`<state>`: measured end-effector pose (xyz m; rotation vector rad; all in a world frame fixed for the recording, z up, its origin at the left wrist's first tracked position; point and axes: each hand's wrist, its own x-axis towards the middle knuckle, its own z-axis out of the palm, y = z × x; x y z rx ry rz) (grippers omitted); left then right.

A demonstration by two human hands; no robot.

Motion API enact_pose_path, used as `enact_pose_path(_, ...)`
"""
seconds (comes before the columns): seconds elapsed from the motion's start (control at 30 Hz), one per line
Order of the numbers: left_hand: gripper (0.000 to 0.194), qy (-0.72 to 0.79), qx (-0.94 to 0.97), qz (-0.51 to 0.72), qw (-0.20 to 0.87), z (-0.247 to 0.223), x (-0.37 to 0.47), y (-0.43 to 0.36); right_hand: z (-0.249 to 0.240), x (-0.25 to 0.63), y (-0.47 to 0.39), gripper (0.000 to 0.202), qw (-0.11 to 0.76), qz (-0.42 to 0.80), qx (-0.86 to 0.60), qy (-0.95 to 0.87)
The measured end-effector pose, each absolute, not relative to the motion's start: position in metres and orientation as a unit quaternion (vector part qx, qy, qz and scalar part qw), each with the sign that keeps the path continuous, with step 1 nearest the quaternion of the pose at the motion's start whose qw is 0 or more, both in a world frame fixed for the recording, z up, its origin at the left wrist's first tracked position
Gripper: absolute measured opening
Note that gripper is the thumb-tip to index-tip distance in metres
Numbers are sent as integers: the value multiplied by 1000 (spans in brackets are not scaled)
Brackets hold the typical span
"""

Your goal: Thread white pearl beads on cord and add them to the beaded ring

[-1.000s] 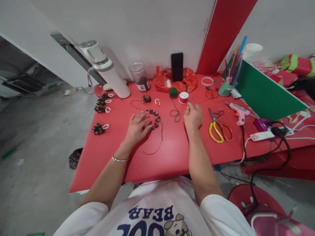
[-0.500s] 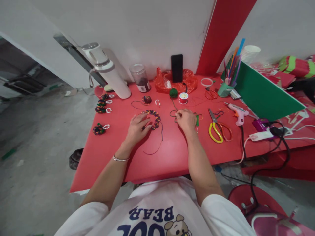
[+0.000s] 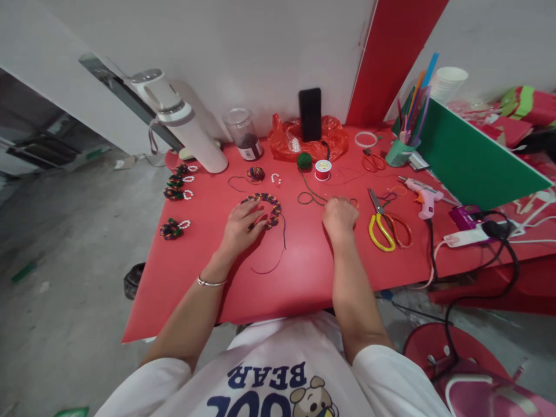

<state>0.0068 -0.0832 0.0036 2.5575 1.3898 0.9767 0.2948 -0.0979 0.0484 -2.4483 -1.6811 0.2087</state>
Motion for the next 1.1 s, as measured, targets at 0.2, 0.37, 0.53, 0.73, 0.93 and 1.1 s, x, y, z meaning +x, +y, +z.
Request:
enact_pose_path(0.2,22,459,828,319,45,3,8,-83,48,291,-95,27,214,18,-779,-589)
enact_pose_path(0.37,22,457,823,335,35,1,6,-82,37,277,-92,18,179,59,-718,-670)
enact_pose_path(0.53,23,470,816,332,54,2,5,-82,28,267,-91,13,146,62,-717,-679)
enact_pose_path(0.73,25,469,811,346,56,5,5,-83,33,263,-91,20,200,90,-722,-656)
enact_pose_path(0.93,24,476,810,338,62,5,5,-83,42,258,-94,33,228,129,-698,-667)
enact_pose_path(1.1,25,476,813,330,59,3,5,-83,42,267,-92,31,249,97,-723,-637)
